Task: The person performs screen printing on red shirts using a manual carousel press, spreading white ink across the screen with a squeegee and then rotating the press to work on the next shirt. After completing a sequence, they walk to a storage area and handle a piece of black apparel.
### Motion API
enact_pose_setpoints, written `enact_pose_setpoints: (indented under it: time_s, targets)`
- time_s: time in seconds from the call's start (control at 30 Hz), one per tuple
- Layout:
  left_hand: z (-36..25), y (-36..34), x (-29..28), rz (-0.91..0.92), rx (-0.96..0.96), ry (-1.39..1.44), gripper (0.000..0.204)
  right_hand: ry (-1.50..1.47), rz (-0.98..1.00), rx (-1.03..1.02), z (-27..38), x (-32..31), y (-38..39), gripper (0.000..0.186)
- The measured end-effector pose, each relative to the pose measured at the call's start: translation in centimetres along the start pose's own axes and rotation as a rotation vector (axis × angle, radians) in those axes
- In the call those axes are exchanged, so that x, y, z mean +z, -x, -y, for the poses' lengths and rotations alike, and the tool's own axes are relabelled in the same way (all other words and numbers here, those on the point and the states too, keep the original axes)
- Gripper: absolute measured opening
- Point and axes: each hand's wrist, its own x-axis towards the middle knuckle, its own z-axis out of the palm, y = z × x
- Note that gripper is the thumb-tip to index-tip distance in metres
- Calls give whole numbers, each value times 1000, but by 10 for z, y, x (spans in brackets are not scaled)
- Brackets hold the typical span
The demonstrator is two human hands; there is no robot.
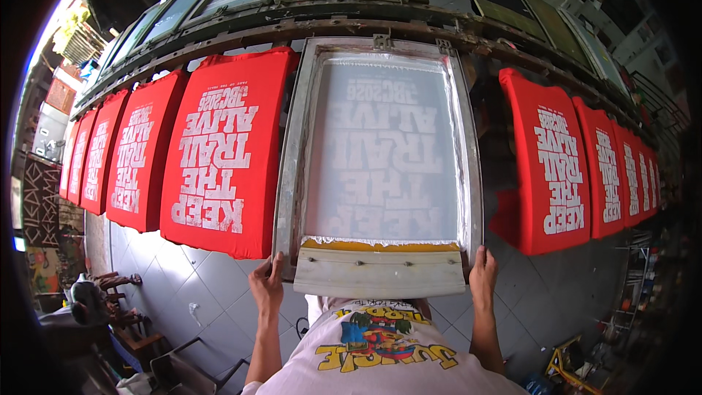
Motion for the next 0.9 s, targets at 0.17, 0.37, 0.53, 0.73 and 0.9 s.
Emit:
enact_pose_setpoints:
  time_s: [0.17,0.37,0.53,0.73,0.9]
  targets:
    - [6,-3,-5,29,-1,-38,48,10,36,-13,14,-9,6,53]
    - [16,-8,10,51,-6,-62,48,14,-60,-73,-18,18,-6,51]
    - [23,-11,13,70,23,-98,51,24,21,-39,-10,19,-7,51]
    - [3,-6,-1,71,22,8,50,-2,-16,22,-17,4,-8,60]
    - [-10,-22,-9,146,93,-23,54,160,26,5,-11,-10,-29,70]
